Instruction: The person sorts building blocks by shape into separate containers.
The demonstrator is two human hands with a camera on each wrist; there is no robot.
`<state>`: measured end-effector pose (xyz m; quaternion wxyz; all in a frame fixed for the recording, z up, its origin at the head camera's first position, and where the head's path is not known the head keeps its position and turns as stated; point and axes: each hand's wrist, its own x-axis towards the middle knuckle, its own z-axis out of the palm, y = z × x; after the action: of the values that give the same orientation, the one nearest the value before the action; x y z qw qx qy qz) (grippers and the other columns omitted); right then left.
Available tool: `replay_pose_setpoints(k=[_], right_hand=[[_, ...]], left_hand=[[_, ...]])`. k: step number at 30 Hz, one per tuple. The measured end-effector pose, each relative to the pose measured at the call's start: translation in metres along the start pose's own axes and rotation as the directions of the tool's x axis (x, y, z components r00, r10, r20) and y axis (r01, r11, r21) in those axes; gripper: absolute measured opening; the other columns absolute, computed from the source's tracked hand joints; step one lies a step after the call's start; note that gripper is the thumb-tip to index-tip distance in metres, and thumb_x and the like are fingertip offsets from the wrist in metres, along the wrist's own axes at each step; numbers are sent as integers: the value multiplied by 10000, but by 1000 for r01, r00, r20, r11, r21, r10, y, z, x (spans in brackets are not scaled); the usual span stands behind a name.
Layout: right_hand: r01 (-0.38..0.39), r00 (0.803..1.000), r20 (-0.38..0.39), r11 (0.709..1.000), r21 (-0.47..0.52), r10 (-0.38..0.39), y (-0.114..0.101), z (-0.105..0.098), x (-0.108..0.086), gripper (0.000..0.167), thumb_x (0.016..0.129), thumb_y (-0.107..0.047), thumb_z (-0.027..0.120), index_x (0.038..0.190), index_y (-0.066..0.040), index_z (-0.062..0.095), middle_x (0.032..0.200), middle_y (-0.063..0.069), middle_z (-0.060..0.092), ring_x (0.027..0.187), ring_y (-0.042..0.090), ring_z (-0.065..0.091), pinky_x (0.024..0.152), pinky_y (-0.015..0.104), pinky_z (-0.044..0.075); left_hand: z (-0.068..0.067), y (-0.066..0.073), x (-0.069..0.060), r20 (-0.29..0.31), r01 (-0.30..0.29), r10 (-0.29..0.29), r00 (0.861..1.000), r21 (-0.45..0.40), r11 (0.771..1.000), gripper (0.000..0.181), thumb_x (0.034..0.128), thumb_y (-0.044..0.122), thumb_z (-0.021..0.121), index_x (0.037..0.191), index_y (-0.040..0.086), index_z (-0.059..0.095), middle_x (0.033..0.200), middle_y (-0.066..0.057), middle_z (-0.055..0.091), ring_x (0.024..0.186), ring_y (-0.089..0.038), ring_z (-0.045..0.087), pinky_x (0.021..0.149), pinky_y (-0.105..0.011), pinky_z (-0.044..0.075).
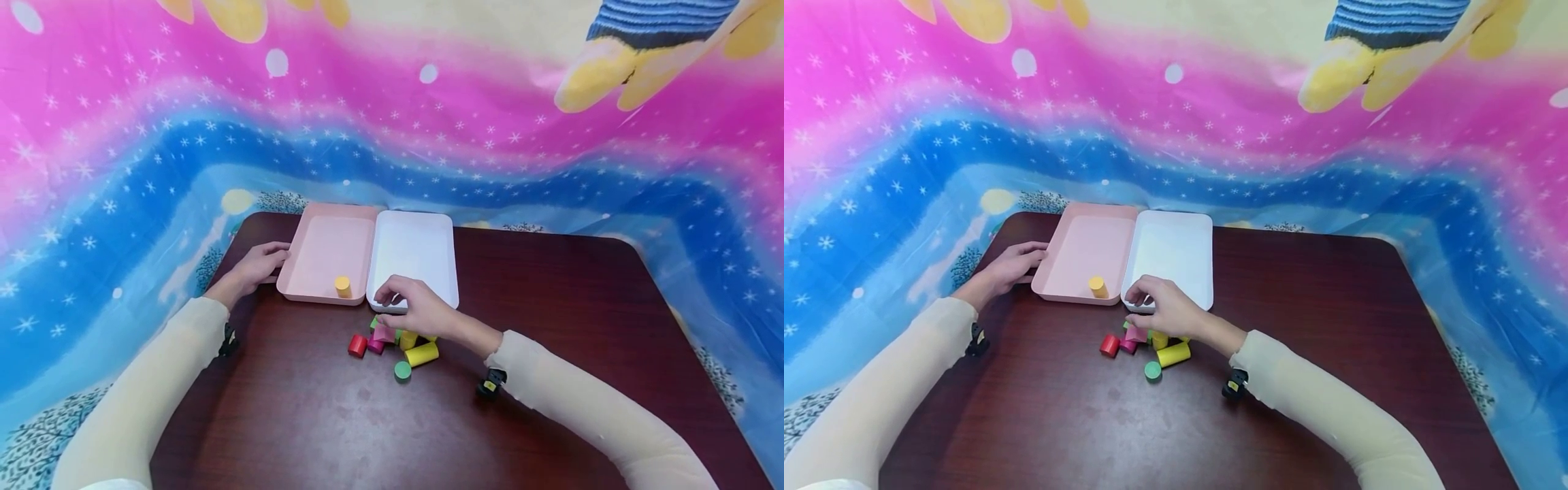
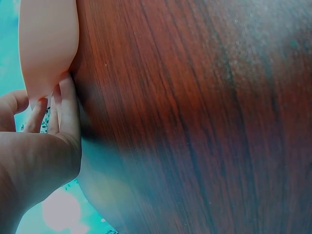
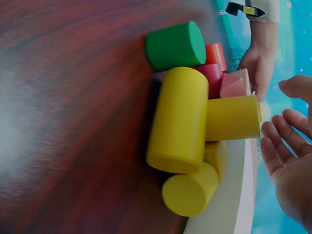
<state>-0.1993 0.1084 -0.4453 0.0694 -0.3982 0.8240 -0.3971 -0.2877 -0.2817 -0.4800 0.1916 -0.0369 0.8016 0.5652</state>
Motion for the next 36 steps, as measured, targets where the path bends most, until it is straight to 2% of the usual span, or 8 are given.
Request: replay_pose_setpoints(k=[8, 14, 18, 26, 36], right_hand=[[-31, 999, 28, 1000, -4, 31, 3, 7, -10, 356, 924, -184, 840, 1203, -26, 687, 1162, 102, 699, 1060, 231, 671, 971, 397, 582], [19, 1000, 22, 1000, 6, -19, 4, 13, -14, 341, 914, -174, 846, 1178, -27, 688, 1122, 94, 700, 1036, 265, 679, 934, 421, 586], [41, 999, 18, 999, -20, -41, 5, 16, -17, 320, 911, -175, 840, 1159, -36, 693, 1105, 78, 699, 1019, 265, 682, 916, 395, 586], [39, 999, 18, 997, -59, -38, 8, 19, -20, 327, 906, -203, 852, 1153, -49, 704, 1100, 45, 695, 1001, 194, 670, 902, 340, 584], [19, 999, 35, 997, -80, -16, 14, 24, -22, 316, 903, -208, 860, 1142, -94, 689, 1079, 8, 675, 993, 213, 669, 895, 317, 575]], left_hand=[[0, -1, -1, -14, 2, -2, 1000, 5, 1000, 575, 1142, 326, 487, 1662, 119, 356, 1570, -224, 473, 1418, -389, 512, 1114, -567, 479], [1, -1, -1, -14, 0, 0, 1000, 6, 1000, 569, 1142, 318, 482, 1660, 117, 361, 1564, -227, 475, 1404, -394, 520, 1113, -570, 480], [1, 0, -1, -5, 0, 0, 1000, -3, 1000, 566, 1144, 306, 473, 1663, 114, 353, 1565, -237, 472, 1410, -400, 515, 1119, -577, 473], [1, 2, -2, -4, -6, 6, 1000, 7, 1000, 555, 1149, 298, 465, 1660, 110, 358, 1553, -242, 486, 1409, -402, 519, 1118, -579, 474], [0, -2, 1, -4, 0, 0, 1000, 10, 1000, 558, 1153, 307, 453, 1665, 111, 350, 1567, -242, 468, 1417, -410, 504, 1132, -589, 456]])
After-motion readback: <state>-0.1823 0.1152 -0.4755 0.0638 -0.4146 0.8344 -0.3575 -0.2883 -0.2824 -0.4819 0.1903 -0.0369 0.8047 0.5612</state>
